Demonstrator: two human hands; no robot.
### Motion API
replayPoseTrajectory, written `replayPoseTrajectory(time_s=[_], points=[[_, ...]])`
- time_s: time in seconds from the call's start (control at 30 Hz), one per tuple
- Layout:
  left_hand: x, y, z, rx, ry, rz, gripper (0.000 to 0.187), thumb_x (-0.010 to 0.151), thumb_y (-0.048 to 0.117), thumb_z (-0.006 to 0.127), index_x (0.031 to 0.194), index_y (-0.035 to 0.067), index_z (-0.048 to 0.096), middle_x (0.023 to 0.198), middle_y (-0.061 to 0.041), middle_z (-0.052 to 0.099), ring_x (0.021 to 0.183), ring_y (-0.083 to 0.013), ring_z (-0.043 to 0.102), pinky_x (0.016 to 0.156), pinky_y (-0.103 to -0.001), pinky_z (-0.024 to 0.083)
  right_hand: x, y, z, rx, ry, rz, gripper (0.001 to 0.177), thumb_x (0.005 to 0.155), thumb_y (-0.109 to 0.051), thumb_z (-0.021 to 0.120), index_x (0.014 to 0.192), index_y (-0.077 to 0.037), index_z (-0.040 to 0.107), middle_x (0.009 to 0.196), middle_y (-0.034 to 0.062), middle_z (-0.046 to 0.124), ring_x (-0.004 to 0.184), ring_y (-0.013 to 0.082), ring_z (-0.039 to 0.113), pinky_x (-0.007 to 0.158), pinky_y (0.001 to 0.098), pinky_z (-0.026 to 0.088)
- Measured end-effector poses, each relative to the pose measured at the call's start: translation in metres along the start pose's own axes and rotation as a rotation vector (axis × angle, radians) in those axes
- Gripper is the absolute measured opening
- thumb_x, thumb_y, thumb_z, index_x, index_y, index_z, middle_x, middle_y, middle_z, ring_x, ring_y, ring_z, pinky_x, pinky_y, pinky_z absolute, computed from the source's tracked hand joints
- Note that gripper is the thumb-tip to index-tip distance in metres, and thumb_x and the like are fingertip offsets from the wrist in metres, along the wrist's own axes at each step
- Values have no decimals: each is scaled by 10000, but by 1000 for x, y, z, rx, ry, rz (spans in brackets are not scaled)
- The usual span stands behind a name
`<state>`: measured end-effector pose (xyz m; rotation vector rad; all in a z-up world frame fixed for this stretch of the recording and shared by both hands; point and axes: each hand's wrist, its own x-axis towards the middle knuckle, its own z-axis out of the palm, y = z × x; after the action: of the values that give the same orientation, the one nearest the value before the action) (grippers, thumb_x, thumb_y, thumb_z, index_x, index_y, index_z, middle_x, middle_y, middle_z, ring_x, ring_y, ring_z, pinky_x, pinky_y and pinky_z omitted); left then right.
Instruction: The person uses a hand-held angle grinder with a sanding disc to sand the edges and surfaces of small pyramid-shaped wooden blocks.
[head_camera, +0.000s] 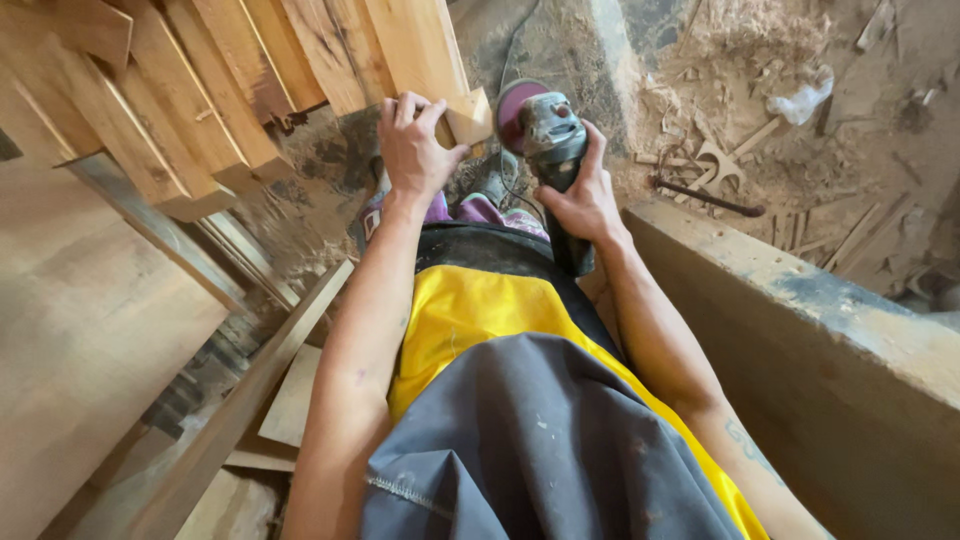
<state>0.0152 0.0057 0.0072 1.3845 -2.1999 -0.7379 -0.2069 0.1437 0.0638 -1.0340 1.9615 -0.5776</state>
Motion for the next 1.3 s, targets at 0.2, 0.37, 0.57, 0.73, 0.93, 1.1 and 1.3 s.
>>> replayPoseTrajectory(time_s=[0.2,0.37,0.57,0.73,0.93,1.1,1.3], points=[[2,3,-1,1,-25,-20,567,596,258,986,1097,89,781,1031,-49,601,1009,-281,541,920,-429,483,0,-3,8,48,-5,-69,1064,762,-176,824,1564,-155,125,1239,301,670,1114,451,699,982,496,551],[6,6,-4,20,-54,-30,623,530,276,993,1081,72,785,1020,-60,607,1004,-299,538,892,-444,467,1,2,6,60,11,-25,1034,755,-186,819,1553,-167,162,1233,286,669,1086,441,705,968,473,561],[7,4,0,35,-50,-19,604,539,268,990,1079,84,789,1014,-57,603,996,-296,539,913,-443,468,-2,11,-3,95,81,2,1032,760,-174,823,1548,-166,156,1234,259,682,1135,409,708,995,481,542],[5,2,0,55,-57,-2,525,582,195,952,1071,87,794,1011,-53,599,985,-285,545,895,-432,474,-1,-4,11,122,33,-110,1027,779,-167,818,1561,-154,152,1289,264,659,1150,407,707,1007,478,557],[6,2,0,49,-69,-12,533,566,193,951,1064,83,796,995,-47,614,976,-276,548,885,-430,474,10,-12,18,100,-15,-45,1053,760,-174,819,1547,-183,119,1267,293,652,1096,431,712,1000,490,572],[5,-9,7,43,-96,-32,548,560,185,959,1070,81,789,1031,-62,654,1009,-298,560,919,-438,466,14,-1,8,83,39,101,1043,770,-181,819,1545,-202,120,1294,301,631,1114,413,704,995,486,585],[7,-24,9,200,-53,18,842,838,2,787,1625,52,495,1267,-114,645,1196,-228,577,1138,-447,462,4,11,-1,162,106,154,1074,746,-158,816,1553,-175,108,1309,255,616,1161,369,675,988,460,559]])
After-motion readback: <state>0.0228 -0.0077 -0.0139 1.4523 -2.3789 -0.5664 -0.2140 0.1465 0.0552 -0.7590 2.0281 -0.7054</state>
